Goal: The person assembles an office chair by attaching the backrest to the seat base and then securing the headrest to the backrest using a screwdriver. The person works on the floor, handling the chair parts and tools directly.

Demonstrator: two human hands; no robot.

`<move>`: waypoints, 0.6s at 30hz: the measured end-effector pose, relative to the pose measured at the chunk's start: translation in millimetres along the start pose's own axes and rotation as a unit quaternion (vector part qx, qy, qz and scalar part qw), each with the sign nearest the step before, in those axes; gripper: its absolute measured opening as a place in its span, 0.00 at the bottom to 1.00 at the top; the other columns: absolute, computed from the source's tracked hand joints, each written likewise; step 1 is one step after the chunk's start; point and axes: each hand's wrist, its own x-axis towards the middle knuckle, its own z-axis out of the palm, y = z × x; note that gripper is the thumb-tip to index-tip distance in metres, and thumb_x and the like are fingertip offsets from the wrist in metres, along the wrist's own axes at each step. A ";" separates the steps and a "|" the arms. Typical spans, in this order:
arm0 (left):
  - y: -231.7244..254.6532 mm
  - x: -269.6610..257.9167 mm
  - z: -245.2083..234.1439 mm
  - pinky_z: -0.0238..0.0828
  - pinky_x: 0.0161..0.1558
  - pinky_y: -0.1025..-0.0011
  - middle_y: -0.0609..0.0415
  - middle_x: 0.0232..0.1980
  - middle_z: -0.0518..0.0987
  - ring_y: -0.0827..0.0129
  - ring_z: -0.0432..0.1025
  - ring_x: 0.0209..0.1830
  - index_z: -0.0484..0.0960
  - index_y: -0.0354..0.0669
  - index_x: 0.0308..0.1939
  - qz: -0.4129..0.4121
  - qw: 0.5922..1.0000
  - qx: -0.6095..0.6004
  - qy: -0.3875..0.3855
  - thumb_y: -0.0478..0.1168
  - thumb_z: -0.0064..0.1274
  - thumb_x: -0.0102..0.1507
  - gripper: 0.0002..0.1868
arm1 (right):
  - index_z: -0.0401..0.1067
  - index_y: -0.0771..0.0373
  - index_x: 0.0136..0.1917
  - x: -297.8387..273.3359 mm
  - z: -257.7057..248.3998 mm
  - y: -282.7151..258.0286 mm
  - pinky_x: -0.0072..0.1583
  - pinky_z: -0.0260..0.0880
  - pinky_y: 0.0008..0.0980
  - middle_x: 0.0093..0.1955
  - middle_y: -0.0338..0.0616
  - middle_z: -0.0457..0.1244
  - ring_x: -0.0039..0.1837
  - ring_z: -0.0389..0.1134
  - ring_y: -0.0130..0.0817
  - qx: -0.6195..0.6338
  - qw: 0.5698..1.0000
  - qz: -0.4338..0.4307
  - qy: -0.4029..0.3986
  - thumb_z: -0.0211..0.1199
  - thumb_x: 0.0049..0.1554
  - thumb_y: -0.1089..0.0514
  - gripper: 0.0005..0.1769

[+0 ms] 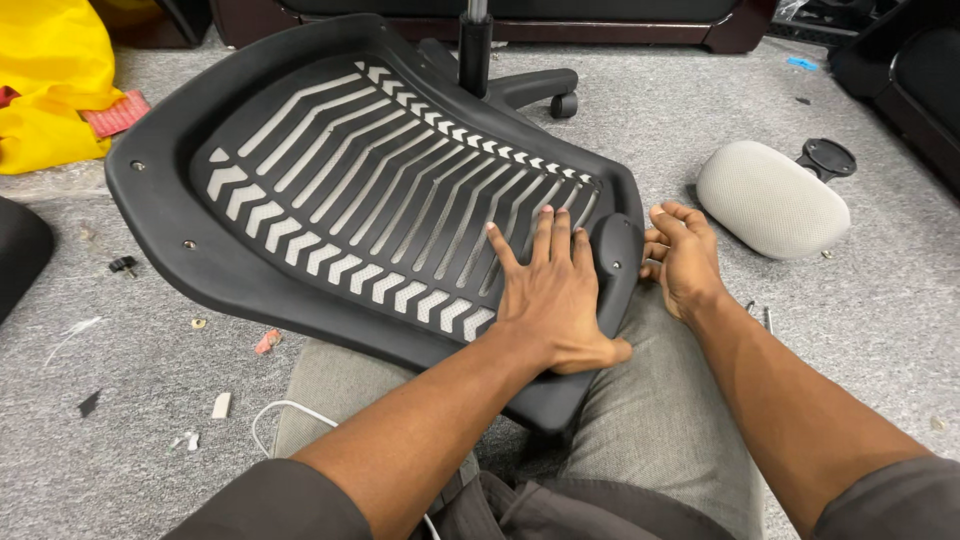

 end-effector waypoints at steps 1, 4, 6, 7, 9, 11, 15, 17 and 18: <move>0.7 2.2 0.9 0.20 0.65 0.15 0.29 0.80 0.41 0.41 0.31 0.82 0.49 0.24 0.74 -0.001 1.000 -0.006 0.002 0.69 0.61 0.42 0.71 | 0.57 0.63 0.69 1.7 -1.7 1.9 0.36 0.63 0.29 0.44 0.44 0.62 0.40 0.64 0.29 -0.001 1.000 -0.003 0.000 0.58 0.63 0.51 0.26; 2.7 11.2 4.3 0.20 0.64 0.15 0.30 0.79 0.43 0.41 0.32 0.82 0.51 0.25 0.74 -0.007 0.999 -0.035 0.015 0.70 0.59 0.43 0.69 | 0.61 0.63 0.65 5.4 -5.1 7.2 0.37 0.64 0.28 0.45 0.42 0.63 0.41 0.65 0.27 -0.005 1.000 -0.004 0.001 0.55 0.64 0.52 0.19; 3.2 19.1 5.8 0.19 0.64 0.14 0.32 0.79 0.45 0.41 0.33 0.82 0.54 0.25 0.72 -0.014 0.997 -0.063 0.038 0.71 0.58 0.45 0.66 | 0.63 0.63 0.62 8.6 -5.6 9.7 0.36 0.61 0.27 0.44 0.42 0.62 0.41 0.65 0.27 -0.003 1.000 -0.001 0.003 0.54 0.66 0.52 0.16; 3.2 22.6 6.4 0.19 0.64 0.14 0.33 0.78 0.47 0.42 0.34 0.82 0.57 0.26 0.71 -0.016 0.996 -0.069 0.046 0.71 0.57 0.46 0.64 | 0.63 0.62 0.61 9.4 -6.2 10.8 0.36 0.62 0.27 0.44 0.42 0.63 0.41 0.65 0.27 -0.004 1.000 0.003 0.006 0.54 0.65 0.53 0.15; 1.5 30.1 4.5 0.19 0.66 0.14 0.36 0.77 0.51 0.43 0.37 0.81 0.61 0.28 0.70 -0.019 0.995 -0.078 0.066 0.71 0.56 0.47 0.61 | 0.64 0.61 0.59 12.4 -5.2 10.9 0.36 0.62 0.27 0.44 0.41 0.63 0.41 0.65 0.27 -0.004 1.000 0.007 0.011 0.53 0.65 0.54 0.13; 0.6 37.5 2.7 0.20 0.67 0.16 0.36 0.76 0.53 0.43 0.39 0.81 0.64 0.30 0.69 -0.020 0.993 -0.086 0.072 0.70 0.57 0.47 0.58 | 0.64 0.62 0.59 12.5 -6.4 11.7 0.37 0.64 0.27 0.45 0.42 0.63 0.41 0.65 0.27 -0.004 1.000 0.008 0.012 0.53 0.65 0.54 0.12; 2.4 49.5 -1.7 0.21 0.68 0.19 0.36 0.74 0.56 0.43 0.42 0.80 0.66 0.32 0.68 -0.017 0.990 -0.107 0.091 0.68 0.60 0.48 0.55 | 0.64 0.64 0.58 10.8 -9.3 7.1 0.38 0.67 0.28 0.44 0.46 0.63 0.41 0.65 0.29 0.038 0.999 -0.003 -0.002 0.54 0.66 0.56 0.11; 3.0 54.4 -2.5 0.23 0.70 0.21 0.37 0.74 0.57 0.45 0.44 0.79 0.67 0.34 0.68 -0.018 0.988 -0.115 0.098 0.67 0.60 0.48 0.54 | 0.63 0.64 0.58 8.8 -10.1 3.9 0.39 0.69 0.28 0.44 0.46 0.63 0.42 0.66 0.29 0.046 0.999 0.004 0.001 0.53 0.66 0.57 0.11; 3.5 57.2 -2.8 0.24 0.71 0.22 0.38 0.74 0.58 0.46 0.46 0.79 0.67 0.35 0.68 -0.018 0.987 -0.120 0.102 0.66 0.60 0.48 0.53 | 0.63 0.64 0.58 7.5 -11.2 2.2 0.39 0.70 0.28 0.44 0.46 0.63 0.42 0.66 0.29 0.050 0.999 0.007 0.003 0.52 0.65 0.57 0.11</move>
